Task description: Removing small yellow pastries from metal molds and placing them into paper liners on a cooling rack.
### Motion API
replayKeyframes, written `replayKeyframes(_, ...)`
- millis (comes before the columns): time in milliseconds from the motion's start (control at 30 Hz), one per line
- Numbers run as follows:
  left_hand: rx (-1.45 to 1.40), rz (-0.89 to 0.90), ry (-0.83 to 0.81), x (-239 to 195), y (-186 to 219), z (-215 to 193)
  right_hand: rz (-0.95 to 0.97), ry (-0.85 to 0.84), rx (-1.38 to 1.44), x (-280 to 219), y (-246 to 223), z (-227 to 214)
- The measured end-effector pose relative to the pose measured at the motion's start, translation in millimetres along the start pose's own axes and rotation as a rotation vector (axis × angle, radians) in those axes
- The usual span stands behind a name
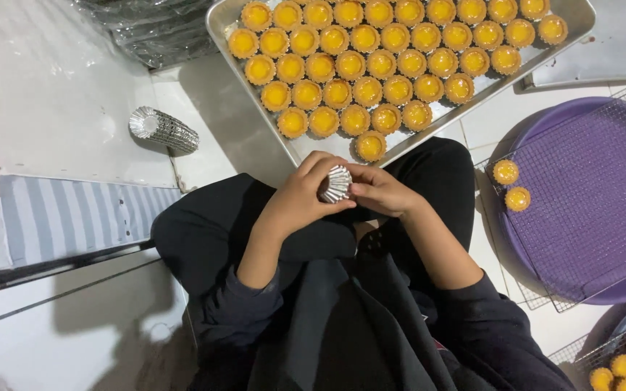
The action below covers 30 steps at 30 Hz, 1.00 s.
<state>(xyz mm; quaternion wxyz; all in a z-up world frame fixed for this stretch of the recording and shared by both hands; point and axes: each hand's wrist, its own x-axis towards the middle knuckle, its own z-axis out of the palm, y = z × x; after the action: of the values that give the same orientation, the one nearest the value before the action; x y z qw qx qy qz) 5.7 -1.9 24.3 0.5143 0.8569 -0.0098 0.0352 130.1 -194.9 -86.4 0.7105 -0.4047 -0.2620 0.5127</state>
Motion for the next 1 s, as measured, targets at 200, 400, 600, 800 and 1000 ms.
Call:
replayKeyframes(200,0.208,0.115,-0.077,7,25,10,-0.043,-0.016,0.147,-27,29,-23)
replayKeyframes(400,0.396,0.255,-0.151,30,63,37,-0.15,0.072,0.236,-76,36,-45)
replayKeyframes(600,0.473,0.374,-0.172,58,81,72,-0.241,0.124,0.367,-116,27,-56)
replayKeyframes(800,0.416,0.392,-0.17,63,85,77,-0.274,0.156,0.321,-118,14,-55)
replayKeyframes(1000,0.303,0.34,-0.101,56,84,51,-0.279,0.166,0.303,-99,2,-38)
